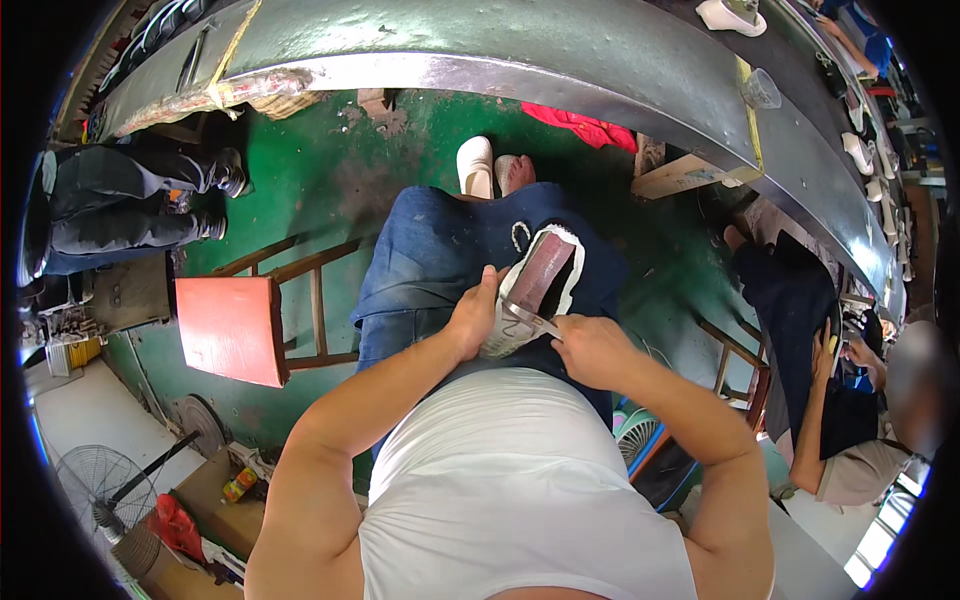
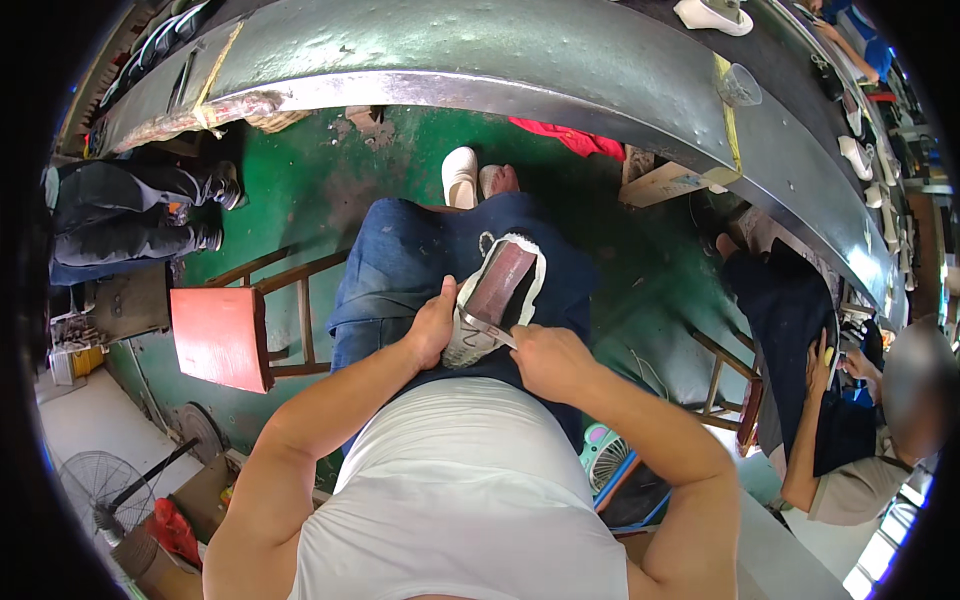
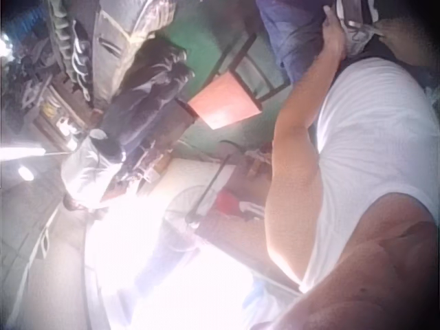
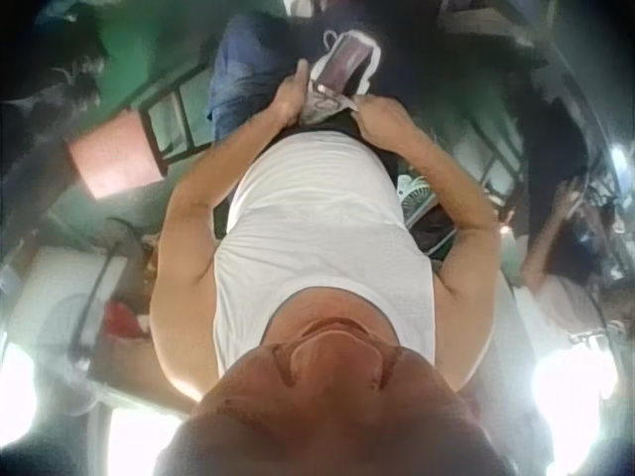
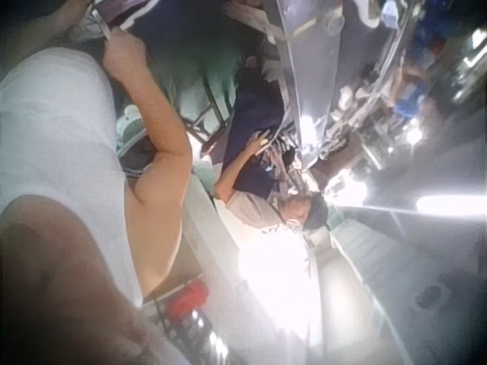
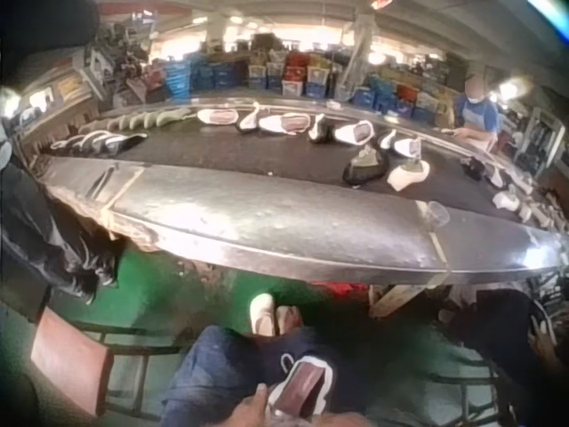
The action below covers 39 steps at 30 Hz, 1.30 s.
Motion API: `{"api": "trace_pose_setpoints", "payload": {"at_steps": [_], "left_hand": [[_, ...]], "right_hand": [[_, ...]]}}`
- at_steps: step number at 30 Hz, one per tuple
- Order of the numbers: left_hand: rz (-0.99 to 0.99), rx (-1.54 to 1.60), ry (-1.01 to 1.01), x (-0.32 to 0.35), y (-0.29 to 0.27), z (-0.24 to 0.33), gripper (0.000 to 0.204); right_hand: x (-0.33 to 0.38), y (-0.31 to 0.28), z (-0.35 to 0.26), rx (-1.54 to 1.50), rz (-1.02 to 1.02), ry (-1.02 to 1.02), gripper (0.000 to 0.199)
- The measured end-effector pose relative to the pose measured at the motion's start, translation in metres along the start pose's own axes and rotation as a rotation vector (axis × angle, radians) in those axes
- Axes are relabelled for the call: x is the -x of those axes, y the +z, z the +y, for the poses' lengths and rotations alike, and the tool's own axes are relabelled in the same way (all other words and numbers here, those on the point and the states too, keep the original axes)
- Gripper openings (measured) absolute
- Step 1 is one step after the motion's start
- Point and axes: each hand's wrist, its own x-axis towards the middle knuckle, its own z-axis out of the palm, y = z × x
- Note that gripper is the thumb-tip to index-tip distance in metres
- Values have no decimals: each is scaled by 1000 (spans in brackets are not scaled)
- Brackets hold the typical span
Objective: The person is trimming and finishing the soles of newly constructed shoes at a factory workbench using a pair of specialized pliers and cutters.
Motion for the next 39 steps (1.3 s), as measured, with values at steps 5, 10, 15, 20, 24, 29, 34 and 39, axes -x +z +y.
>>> {"api": "trace_pose_setpoints", "payload": {"at_steps": [5,10,15,20,24,29,34,39], "left_hand": [[254,-588,225,-1,-6,4,59],[207,-952,728,-7,-14,-7,44],[150,-1179,985,0,-5,5,50],[-12,-1394,832,-2,-5,17,55],[-80,-1549,670,8,4,31,57],[-241,-1776,312,39,37,76,60],[-15,-983,532,23,-21,-11,64],[-39,-860,315,28,-15,0,68]], "right_hand": [[0,34,2,-153,195,46,26],[17,-5,18,-402,-40,27,23],[23,-23,32,-398,9,211,25],[-6,-20,19,-385,443,85,32],[-26,-13,31,-57,159,314,34],[-21,7,39,-121,236,143,38],[-15,-17,31,-179,147,203,39],[-8,9,16,-431,330,22,39]]}}
